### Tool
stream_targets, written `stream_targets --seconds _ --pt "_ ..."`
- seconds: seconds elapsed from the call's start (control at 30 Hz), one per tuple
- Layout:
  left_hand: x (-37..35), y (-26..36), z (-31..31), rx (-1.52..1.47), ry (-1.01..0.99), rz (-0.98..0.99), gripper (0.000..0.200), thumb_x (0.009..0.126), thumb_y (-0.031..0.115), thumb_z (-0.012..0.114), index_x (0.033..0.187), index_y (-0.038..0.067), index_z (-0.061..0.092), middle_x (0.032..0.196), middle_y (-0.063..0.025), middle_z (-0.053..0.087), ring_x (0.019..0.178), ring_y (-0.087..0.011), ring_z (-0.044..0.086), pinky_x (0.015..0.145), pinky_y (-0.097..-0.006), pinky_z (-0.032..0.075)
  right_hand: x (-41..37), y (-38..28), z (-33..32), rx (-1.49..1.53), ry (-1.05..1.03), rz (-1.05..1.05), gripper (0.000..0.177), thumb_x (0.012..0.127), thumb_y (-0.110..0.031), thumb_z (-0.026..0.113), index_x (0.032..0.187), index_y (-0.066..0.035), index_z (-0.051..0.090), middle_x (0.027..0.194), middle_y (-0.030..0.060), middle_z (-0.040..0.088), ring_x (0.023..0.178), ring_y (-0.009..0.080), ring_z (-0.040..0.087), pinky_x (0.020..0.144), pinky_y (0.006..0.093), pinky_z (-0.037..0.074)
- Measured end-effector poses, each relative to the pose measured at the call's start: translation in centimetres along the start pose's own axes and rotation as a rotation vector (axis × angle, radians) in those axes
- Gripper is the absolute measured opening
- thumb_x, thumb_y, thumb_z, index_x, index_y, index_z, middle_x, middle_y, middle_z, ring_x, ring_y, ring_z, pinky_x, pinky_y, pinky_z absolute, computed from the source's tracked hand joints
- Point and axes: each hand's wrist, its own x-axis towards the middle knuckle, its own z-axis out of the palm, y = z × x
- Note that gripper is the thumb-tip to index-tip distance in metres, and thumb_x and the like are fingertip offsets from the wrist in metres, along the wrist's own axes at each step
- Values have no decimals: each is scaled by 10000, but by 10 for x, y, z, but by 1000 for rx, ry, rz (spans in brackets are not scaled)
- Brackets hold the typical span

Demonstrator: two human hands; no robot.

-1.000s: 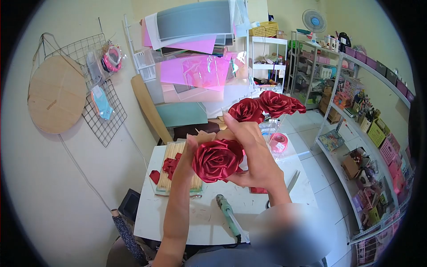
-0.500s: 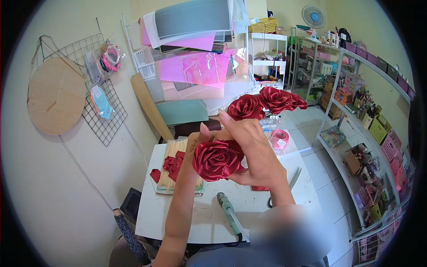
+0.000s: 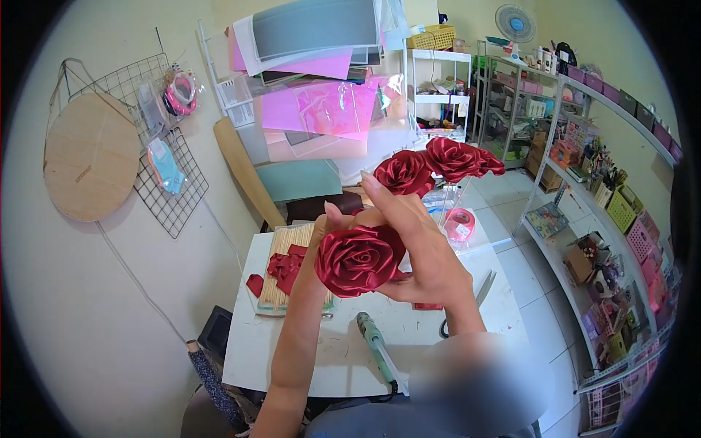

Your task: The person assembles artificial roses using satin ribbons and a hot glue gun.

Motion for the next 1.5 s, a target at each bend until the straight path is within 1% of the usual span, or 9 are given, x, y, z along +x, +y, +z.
stream_targets --seconds 0.73,0.83,1.03,1.13,1.23,1.37,1.43,1.47,1.5 --pt "-12 15 12 70 30 -68 536 834 451 322 855 -27 562 746 -22 564 652 -76 524 572 -220 437 1 -5 -6 -63 -166 55 904 518 -38 640 1290 -58 169 1002 29 524 845 204 465 768 320 316" --pt "-14 14 12 -100 53 -117 507 837 436 334 918 -20 541 795 -38 564 692 -94 532 612 -226 449 1 -4 -5 -54 -146 49 898 521 -39 639 1289 -59 174 1004 28 525 844 204 466 766 319 316" --pt "-4 7 -24 -167 -168 -120 479 832 428 367 921 -11 536 809 -51 564 732 -120 540 665 -239 456 2 -3 -2 -35 -169 60 906 534 -30 644 1291 -54 146 1024 61 510 876 223 460 774 325 319" --pt "1 -6 -39 -187 -245 -118 470 830 426 378 922 -8 534 813 -55 564 745 -129 543 682 -244 459 -1 8 4 -52 -27 34 884 564 -19 632 1292 -58 132 1019 107 497 916 256 446 797 351 318" --pt "5 -29 -40 138 248 224 225 777 201 437 652 73 301 596 -5 266 615 -154 335 650 -258 321 -3 12 3 -24 -74 143 867 584 -13 624 1290 -61 124 1021 151 483 948 300 435 820 379 325" --pt "-3 -11 -5 -245 227 325 175 775 168 444 704 71 317 659 -4 294 656 -146 306 673 -261 281 -12 32 14 44 -113 285 668 602 -13 614 1199 -35 315 994 179 501 878 325 486 748 368 399" --pt "-4 -4 17 -234 254 367 165 780 176 447 717 72 334 669 -3 316 675 -142 315 694 -265 287 -12 36 22 42 -63 261 423 635 -16 592 1042 -15 477 905 184 540 760 325 531 642 356 441" --pt "-5 -2 22 -231 279 404 157 785 184 449 730 72 352 680 -3 338 693 -138 325 715 -268 292 -10 34 23 43 -61 255 423 635 -16 592 1042 -15 477 905 184 540 760 325 531 642 356 441" --pt "-8 -6 18 71 222 475 137 798 195 453 780 79 382 726 -8 380 726 -138 352 762 -288 301 -9 30 22 11 -83 278 407 644 -21 589 1036 -16 479 867 181 548 734 326 534 626 358 440"
